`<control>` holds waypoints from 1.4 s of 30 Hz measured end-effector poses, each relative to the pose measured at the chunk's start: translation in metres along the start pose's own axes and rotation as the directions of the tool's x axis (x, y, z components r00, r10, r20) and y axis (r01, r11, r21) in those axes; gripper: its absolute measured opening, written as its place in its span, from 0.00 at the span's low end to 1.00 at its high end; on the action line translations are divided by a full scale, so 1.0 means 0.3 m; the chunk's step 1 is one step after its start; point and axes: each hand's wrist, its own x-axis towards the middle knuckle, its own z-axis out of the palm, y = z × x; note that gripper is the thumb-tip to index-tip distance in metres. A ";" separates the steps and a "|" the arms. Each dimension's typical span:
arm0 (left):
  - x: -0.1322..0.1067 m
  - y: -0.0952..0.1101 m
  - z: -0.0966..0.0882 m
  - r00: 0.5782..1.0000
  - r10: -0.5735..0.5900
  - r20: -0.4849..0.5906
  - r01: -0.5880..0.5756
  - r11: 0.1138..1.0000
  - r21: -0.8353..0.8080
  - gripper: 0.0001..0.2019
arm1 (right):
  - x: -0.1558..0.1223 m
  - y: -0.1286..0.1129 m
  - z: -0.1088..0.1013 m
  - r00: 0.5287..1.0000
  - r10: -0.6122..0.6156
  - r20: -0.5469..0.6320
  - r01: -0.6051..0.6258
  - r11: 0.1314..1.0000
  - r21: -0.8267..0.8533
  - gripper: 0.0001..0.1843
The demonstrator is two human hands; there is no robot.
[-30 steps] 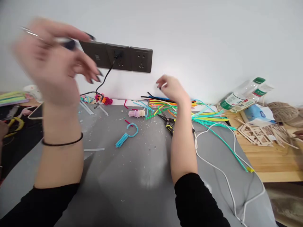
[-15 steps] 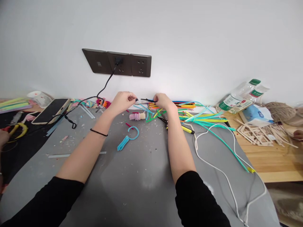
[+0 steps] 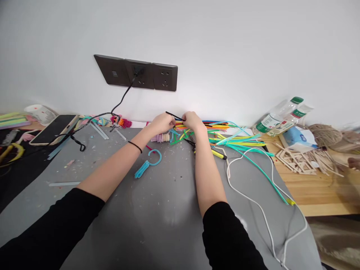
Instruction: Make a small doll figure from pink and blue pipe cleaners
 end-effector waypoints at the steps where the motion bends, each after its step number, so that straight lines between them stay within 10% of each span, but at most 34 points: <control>1: 0.004 0.004 0.004 1.000 -0.002 -0.001 0.002 1.000 0.018 0.15 | 0.002 0.002 0.001 1.000 0.007 -0.012 -0.007 1.000 -0.003 0.10; 28: 0.015 -0.031 -0.018 0.990 0.038 -0.137 -0.028 0.997 0.078 0.13 | -0.002 0.038 -0.003 0.998 0.043 0.044 -0.047 0.994 0.094 0.16; 42: 0.039 0.036 0.014 0.996 0.086 -0.031 -0.079 0.981 0.175 0.15 | 0.013 0.045 0.005 0.998 0.052 0.035 -0.054 0.995 0.086 0.17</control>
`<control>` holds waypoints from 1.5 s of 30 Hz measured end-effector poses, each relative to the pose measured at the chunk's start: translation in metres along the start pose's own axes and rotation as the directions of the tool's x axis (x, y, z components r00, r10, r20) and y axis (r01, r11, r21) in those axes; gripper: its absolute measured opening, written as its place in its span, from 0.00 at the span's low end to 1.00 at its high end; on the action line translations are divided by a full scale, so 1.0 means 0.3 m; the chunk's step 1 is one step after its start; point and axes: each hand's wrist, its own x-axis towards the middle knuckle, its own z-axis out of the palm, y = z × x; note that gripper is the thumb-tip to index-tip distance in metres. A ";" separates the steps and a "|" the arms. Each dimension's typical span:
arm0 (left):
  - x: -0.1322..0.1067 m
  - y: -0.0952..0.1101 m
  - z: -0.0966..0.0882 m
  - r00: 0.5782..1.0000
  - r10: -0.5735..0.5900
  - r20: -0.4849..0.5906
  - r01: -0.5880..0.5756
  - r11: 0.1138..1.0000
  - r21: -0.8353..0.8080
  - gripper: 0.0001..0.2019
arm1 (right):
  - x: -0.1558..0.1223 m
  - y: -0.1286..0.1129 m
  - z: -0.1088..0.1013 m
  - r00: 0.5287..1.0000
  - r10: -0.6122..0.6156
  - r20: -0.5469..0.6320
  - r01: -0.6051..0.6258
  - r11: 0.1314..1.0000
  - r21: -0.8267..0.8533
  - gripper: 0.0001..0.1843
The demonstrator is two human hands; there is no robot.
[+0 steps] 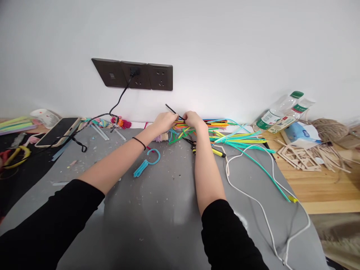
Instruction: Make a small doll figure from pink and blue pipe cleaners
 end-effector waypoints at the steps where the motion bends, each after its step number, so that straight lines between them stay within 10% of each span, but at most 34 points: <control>1: 0.003 0.004 0.002 1.000 0.004 0.006 -0.004 1.000 0.010 0.15 | 0.003 0.002 0.002 1.000 -0.002 -0.008 0.002 1.000 -0.009 0.17; 29: -0.060 -0.109 -0.044 0.995 -0.078 -0.060 0.085 0.988 0.126 0.15 | 0.002 0.016 0.005 1.000 -0.011 0.027 0.010 1.000 0.028 0.16; 45: -0.063 -0.131 0.064 0.984 -0.128 -0.121 0.069 0.911 -0.406 0.15 | 0.007 0.022 0.003 1.000 -0.002 0.006 0.002 1.000 0.029 0.10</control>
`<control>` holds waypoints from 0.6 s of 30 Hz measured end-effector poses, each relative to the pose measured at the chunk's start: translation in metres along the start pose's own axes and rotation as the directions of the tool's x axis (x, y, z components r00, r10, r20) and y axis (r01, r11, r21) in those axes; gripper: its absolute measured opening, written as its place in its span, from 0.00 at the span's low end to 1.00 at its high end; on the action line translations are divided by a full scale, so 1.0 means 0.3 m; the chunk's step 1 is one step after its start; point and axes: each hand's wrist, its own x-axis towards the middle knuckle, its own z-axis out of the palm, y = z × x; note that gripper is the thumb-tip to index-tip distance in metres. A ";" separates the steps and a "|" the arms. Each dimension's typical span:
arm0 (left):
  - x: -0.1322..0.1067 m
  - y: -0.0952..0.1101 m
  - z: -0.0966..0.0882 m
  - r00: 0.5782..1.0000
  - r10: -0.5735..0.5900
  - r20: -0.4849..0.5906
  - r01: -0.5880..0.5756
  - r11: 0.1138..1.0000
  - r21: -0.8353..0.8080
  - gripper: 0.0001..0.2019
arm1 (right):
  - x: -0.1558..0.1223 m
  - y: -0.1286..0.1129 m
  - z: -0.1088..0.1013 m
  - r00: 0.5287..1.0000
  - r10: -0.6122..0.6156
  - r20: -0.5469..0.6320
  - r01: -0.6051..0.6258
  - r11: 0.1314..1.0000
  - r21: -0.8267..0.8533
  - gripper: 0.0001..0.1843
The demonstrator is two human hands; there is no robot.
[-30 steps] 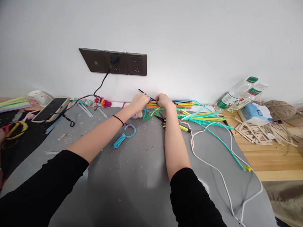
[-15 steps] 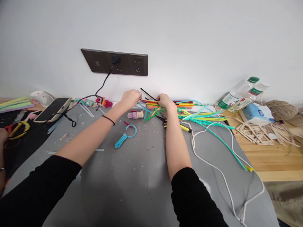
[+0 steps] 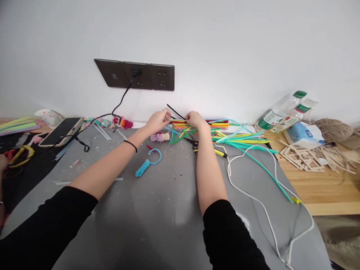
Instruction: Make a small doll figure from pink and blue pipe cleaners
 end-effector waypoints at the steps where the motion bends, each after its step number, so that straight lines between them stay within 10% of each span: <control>1: 0.002 0.001 0.003 1.000 0.020 0.015 -0.021 0.999 0.047 0.12 | 0.002 0.000 0.002 1.000 0.002 -0.003 -0.002 1.000 -0.001 0.11; 11: -0.007 0.049 -0.027 0.996 0.042 0.082 -0.072 0.904 0.421 0.16 | 0.011 0.008 0.016 0.998 0.027 -0.054 -0.028 0.999 -0.019 0.15; 18: -0.129 0.009 -0.306 0.989 -0.116 -0.087 0.143 0.883 0.446 0.14 | -0.004 0.007 0.008 0.999 0.028 -0.040 -0.028 1.000 -0.004 0.18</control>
